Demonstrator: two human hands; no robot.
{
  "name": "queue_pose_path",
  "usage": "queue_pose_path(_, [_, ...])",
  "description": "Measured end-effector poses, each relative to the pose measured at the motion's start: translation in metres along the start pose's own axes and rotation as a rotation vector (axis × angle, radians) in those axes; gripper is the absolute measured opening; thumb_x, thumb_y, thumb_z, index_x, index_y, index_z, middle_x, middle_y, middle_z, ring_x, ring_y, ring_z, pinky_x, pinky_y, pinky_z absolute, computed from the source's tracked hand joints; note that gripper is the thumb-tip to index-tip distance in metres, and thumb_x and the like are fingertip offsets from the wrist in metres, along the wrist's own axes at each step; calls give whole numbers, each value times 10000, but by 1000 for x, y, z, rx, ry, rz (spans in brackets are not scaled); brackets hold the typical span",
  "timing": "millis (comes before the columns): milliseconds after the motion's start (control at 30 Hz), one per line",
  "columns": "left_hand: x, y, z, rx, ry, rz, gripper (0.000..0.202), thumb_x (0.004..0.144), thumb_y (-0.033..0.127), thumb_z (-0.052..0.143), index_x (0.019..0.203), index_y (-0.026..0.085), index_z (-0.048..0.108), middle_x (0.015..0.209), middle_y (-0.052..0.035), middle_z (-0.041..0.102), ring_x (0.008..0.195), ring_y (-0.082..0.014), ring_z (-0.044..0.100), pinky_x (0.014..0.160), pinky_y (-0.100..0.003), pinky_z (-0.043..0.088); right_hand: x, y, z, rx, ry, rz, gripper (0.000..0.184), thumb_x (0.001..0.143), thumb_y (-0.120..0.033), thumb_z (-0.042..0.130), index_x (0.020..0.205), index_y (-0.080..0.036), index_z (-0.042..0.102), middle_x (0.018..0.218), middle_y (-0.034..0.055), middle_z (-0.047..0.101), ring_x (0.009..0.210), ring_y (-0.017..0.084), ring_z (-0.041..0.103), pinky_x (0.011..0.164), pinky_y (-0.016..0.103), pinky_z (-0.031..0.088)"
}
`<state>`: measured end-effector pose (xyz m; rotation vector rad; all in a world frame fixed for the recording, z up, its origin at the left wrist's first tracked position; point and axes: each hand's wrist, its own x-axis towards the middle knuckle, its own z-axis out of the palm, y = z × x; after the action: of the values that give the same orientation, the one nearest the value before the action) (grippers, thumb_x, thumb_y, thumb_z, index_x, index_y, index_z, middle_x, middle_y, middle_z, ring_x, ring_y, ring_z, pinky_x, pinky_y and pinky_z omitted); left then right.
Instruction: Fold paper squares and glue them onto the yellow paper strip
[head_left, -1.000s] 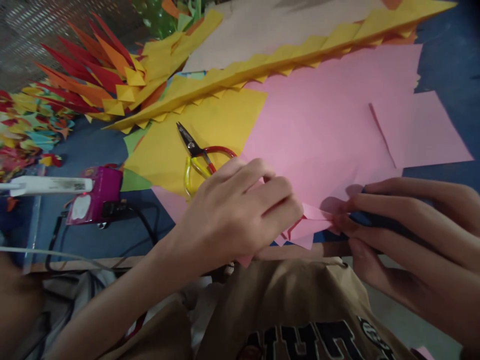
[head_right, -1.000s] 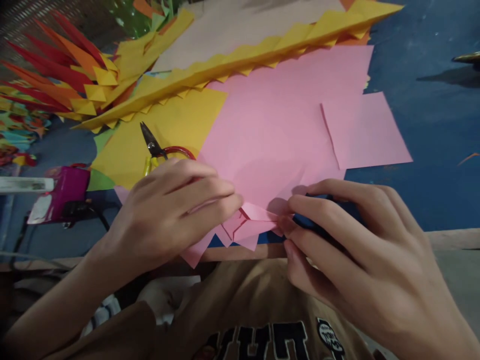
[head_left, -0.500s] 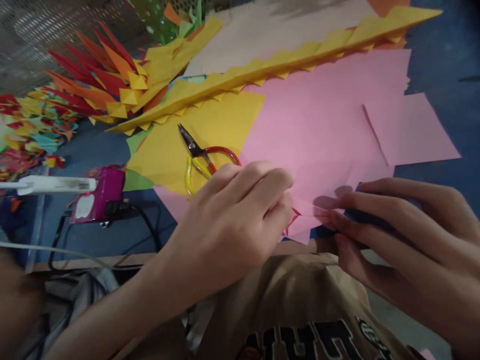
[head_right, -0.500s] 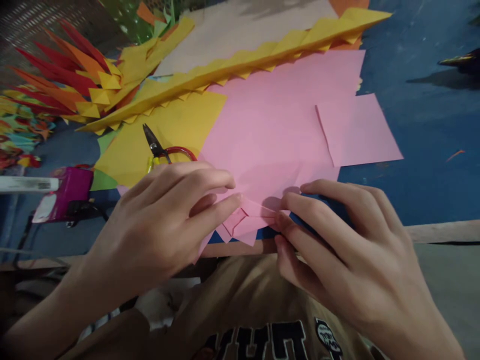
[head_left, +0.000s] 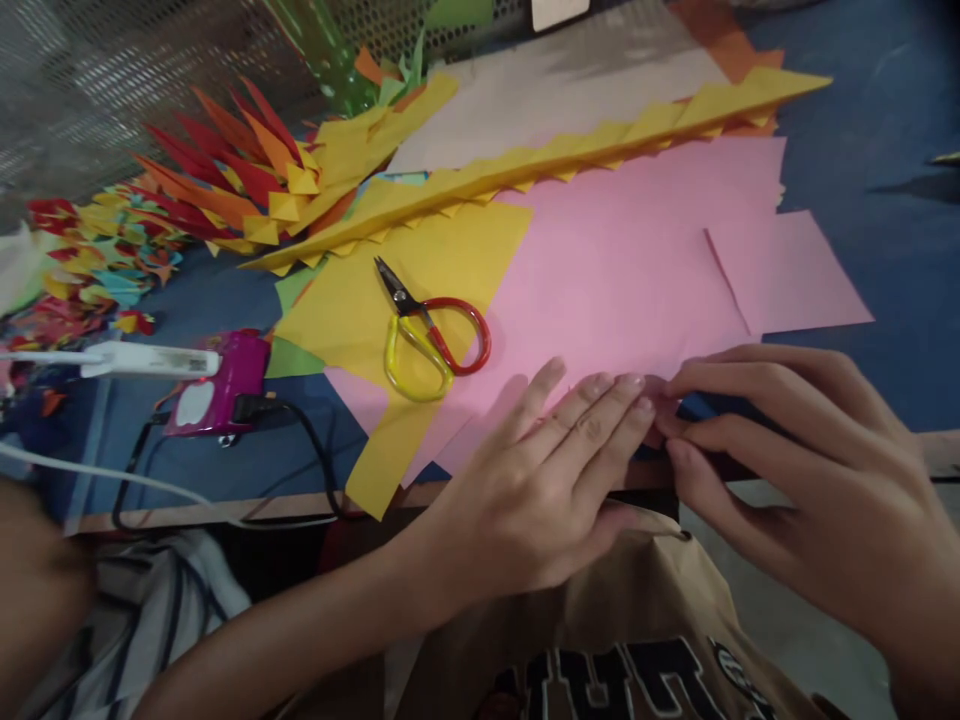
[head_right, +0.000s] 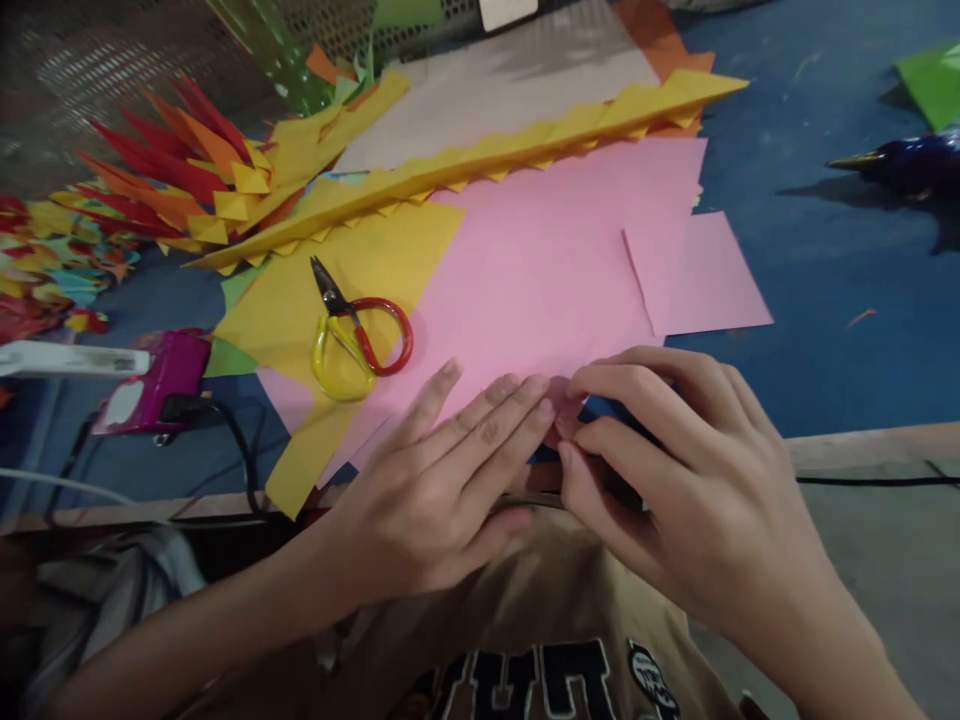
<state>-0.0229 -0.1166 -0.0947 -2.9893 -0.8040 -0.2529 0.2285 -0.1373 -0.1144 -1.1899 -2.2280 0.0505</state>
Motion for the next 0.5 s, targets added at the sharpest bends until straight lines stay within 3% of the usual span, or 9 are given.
queue_pose_path(133, [-2,0,-2,-63,26,-32,537,1129,279,407,1625,75,423,1728,-136,407,1615,-243,406,1387,-631,162,1,-4,3,-13,48,24,174,879,-144,778,967,-214,646,1222,70,718,1155,348,660,956,556,551])
queue_pose_path(233, [-7,6,-3,-10,174,-125,491,1100,235,512,1576,117,508,1650,-110,546,1547,-253,497,1346,-570,294,2,-8,5,-8,67,40,192,874,-130,781,964,-210,631,1239,69,723,1158,343,654,975,556,551])
queue_pose_path(300, [-10,11,-4,18,251,-251,419,1068,216,591,1481,145,611,1528,-100,669,1407,-265,612,1243,-506,420,3,-11,6,4,47,73,183,884,-146,776,985,-215,640,1258,60,724,1165,341,651,992,568,542])
queue_pose_path(400, [-11,16,-3,57,240,-436,352,1077,299,614,1394,156,667,1391,-99,739,1226,-279,677,1092,-479,477,5,-15,7,6,45,125,154,898,-183,782,954,-226,645,1266,39,730,1140,321,664,994,565,528])
queue_pose_path(500, [-9,16,-3,73,204,-518,423,1089,400,590,1416,136,641,1375,-111,736,1207,-304,664,1059,-500,458,9,-21,8,-1,72,150,172,893,-176,794,899,-224,629,1233,34,737,1101,299,667,959,531,536])
